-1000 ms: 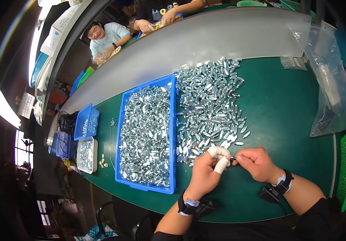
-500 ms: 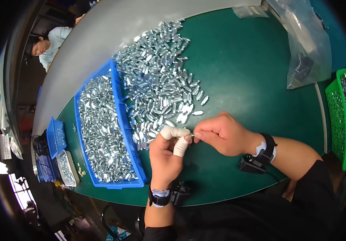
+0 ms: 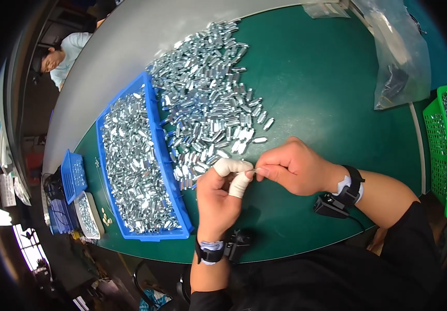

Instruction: The person picks up a metal component and a small black part by hand, fits the black part into the metal component, and places the assembled unit into a green basket.

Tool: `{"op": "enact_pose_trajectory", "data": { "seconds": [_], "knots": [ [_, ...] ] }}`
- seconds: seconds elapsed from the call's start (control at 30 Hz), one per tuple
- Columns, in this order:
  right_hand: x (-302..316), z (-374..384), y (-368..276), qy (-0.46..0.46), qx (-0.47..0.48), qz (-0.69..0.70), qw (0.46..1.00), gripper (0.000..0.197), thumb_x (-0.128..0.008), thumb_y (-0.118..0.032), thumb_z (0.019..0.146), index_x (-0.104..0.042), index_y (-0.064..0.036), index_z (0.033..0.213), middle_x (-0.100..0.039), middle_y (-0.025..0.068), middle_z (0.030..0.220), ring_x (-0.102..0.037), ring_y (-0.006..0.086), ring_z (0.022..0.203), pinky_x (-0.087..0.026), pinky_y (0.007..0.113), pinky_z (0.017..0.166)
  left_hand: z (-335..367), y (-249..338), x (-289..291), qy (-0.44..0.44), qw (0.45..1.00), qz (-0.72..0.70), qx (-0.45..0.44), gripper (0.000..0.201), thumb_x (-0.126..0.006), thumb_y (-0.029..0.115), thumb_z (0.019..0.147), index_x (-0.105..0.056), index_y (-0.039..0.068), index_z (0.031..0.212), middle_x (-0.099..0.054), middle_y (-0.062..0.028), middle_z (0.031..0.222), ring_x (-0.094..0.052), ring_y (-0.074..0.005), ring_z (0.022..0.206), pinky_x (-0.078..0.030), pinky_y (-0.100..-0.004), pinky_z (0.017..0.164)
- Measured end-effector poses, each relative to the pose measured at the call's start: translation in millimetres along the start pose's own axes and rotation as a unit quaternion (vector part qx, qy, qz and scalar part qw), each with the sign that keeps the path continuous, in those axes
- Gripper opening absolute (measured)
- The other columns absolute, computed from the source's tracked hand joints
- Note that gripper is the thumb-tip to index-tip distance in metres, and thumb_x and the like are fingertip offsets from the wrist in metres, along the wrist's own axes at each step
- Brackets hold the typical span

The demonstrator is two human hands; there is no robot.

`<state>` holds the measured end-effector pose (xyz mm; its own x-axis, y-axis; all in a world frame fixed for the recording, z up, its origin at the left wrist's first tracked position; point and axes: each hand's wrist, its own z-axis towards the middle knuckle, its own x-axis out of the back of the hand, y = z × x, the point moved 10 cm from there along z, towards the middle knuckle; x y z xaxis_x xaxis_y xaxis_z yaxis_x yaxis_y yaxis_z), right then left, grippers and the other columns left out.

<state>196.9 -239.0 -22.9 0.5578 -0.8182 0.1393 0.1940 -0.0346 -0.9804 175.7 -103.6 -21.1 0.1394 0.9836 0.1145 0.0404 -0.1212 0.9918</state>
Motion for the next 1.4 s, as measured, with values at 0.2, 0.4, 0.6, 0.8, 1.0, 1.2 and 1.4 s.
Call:
{"op": "enact_pose_trajectory", "data": {
  "seconds": [0.2,0.4,0.6,0.8,1.0,1.2,1.4],
  "knots": [
    [0.6,1.2,1.7,0.011,0.005,0.019,1.000,0.025,-0.057,-0.019,0.102,-0.070,-0.0024,0.089,-0.065,0.0057,0.068,-0.055,0.0124,0.055,-0.042,0.029,0.053,-20.9,22.9,92.7,0.329,0.942,0.010,-0.066,0.010,-0.065,0.008,0.099,-0.067,0.002,0.107,-0.069,-0.0053,0.089,-0.063,-0.0105,0.073,-0.051,-0.0231,0.069],
    [1.5,4.9,6.3,-0.002,-0.017,0.029,0.999,0.025,-0.056,-0.020,0.103,-0.070,-0.0021,0.092,-0.066,0.0034,0.071,-0.054,0.0100,0.058,-0.043,0.028,0.054,-10.0,56.7,53.7,0.243,0.918,0.254,-0.183,0.023,-0.071,0.011,0.093,-0.067,0.003,0.113,-0.064,-0.0064,0.087,-0.059,-0.0191,0.068,-0.050,-0.0345,0.066],
    [4.1,3.9,4.9,0.014,-0.022,0.031,0.999,0.025,-0.057,-0.019,0.102,-0.071,-0.0024,0.091,-0.065,0.0031,0.069,-0.053,0.0091,0.058,-0.042,0.028,0.054,6.6,30.5,-9.2,0.040,0.871,0.467,-0.145,0.030,-0.074,0.003,0.084,-0.068,0.004,0.113,-0.065,-0.0104,0.089,-0.061,-0.0239,0.074,-0.051,-0.0341,0.070],
    [3.5,3.5,-2.9,0.012,-0.024,0.007,1.000,0.022,-0.058,-0.018,0.100,-0.071,-0.0040,0.089,-0.061,0.0048,0.066,-0.055,0.0127,0.057,-0.044,0.030,0.055,2.1,27.0,4.4,0.078,0.925,0.358,-0.100,0.027,-0.074,0.003,0.087,-0.067,0.003,0.112,-0.065,-0.0072,0.089,-0.060,-0.0181,0.072,-0.049,-0.0308,0.068],
    [3.3,-1.1,0.8,-0.002,-0.043,0.013,0.999,0.022,-0.059,-0.019,0.100,-0.072,-0.0042,0.090,-0.061,0.0033,0.065,-0.054,0.0098,0.058,-0.043,0.028,0.055,-0.4,1.6,4.0,0.035,0.999,-0.002,0.013,0.014,-0.067,0.005,0.097,-0.064,0.002,0.110,-0.064,-0.0012,0.090,-0.058,-0.0103,0.072,-0.047,-0.0245,0.065],
    [2.6,1.6,-0.2,0.000,-0.035,0.008,0.999,0.023,-0.058,-0.018,0.101,-0.073,-0.0041,0.091,-0.061,0.0029,0.065,-0.055,0.0085,0.059,-0.043,0.027,0.056,-2.9,-10.7,-0.1,0.021,0.993,-0.083,0.086,0.010,-0.066,0.006,0.098,-0.064,0.001,0.107,-0.064,-0.0010,0.093,-0.059,-0.0080,0.076,-0.048,-0.0205,0.067],
    [3.1,3.0,2.2,0.010,-0.017,0.003,1.000,0.020,-0.060,-0.016,0.099,-0.072,-0.0036,0.088,-0.061,0.0059,0.061,-0.055,0.0119,0.054,-0.043,0.028,0.053,2.8,0.1,-2.5,-0.007,0.999,-0.030,0.009,0.010,-0.067,0.002,0.097,-0.064,-0.001,0.106,-0.068,-0.0037,0.094,-0.065,-0.0098,0.083,-0.053,-0.0222,0.073]
  ]
}}
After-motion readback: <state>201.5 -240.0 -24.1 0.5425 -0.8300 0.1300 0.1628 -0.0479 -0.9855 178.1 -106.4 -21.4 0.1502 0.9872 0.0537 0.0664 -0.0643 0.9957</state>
